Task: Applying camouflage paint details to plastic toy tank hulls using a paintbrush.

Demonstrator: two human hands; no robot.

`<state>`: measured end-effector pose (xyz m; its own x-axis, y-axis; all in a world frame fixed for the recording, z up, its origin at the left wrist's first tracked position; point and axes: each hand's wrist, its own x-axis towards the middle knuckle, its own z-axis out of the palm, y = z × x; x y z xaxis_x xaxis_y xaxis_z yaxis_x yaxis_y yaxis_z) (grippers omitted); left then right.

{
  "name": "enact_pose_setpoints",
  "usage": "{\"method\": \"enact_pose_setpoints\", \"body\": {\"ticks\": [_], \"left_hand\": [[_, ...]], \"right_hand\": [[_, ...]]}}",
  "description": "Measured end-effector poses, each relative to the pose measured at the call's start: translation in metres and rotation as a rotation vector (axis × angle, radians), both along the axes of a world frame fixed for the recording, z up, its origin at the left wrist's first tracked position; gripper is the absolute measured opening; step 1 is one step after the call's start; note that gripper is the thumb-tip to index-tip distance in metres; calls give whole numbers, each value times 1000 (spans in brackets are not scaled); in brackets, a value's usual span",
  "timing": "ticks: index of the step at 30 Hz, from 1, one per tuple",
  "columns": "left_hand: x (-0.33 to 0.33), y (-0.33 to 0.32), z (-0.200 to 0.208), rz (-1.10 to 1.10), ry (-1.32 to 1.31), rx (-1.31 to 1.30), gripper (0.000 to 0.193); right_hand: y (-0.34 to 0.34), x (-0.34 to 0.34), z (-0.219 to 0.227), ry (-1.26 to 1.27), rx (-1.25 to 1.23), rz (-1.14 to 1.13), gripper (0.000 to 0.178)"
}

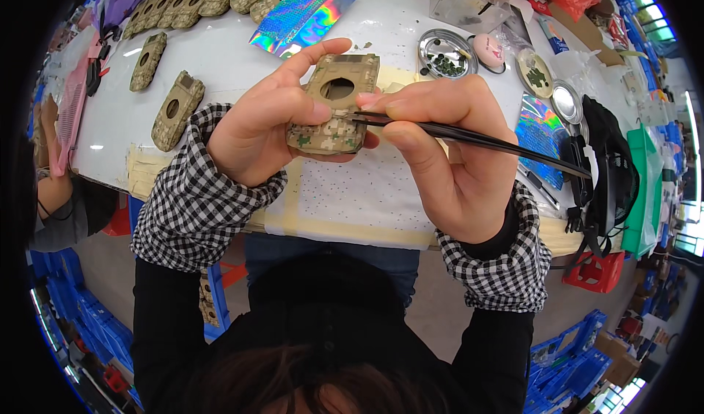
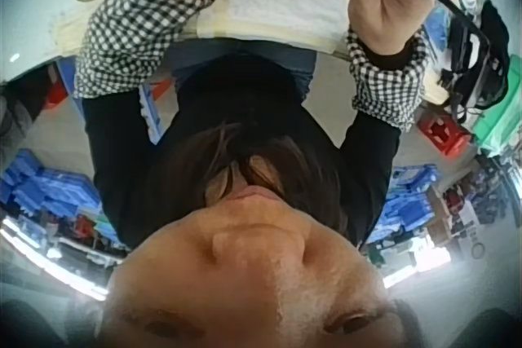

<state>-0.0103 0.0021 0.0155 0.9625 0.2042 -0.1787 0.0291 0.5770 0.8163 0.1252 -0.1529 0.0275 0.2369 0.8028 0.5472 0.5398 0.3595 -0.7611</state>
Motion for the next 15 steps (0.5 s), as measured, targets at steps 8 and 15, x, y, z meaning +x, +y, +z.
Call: {"method": "enact_pose_setpoints", "body": {"ticks": [8, 15], "left_hand": [[0, 0, 2, -11, 0, -5, 71], [0, 1, 4, 0, -9, -57, 66]], "right_hand": [[1, -3, 1, 129, 11, 5, 24], [-10, 4, 7, 173, 133, -133, 22]]}}
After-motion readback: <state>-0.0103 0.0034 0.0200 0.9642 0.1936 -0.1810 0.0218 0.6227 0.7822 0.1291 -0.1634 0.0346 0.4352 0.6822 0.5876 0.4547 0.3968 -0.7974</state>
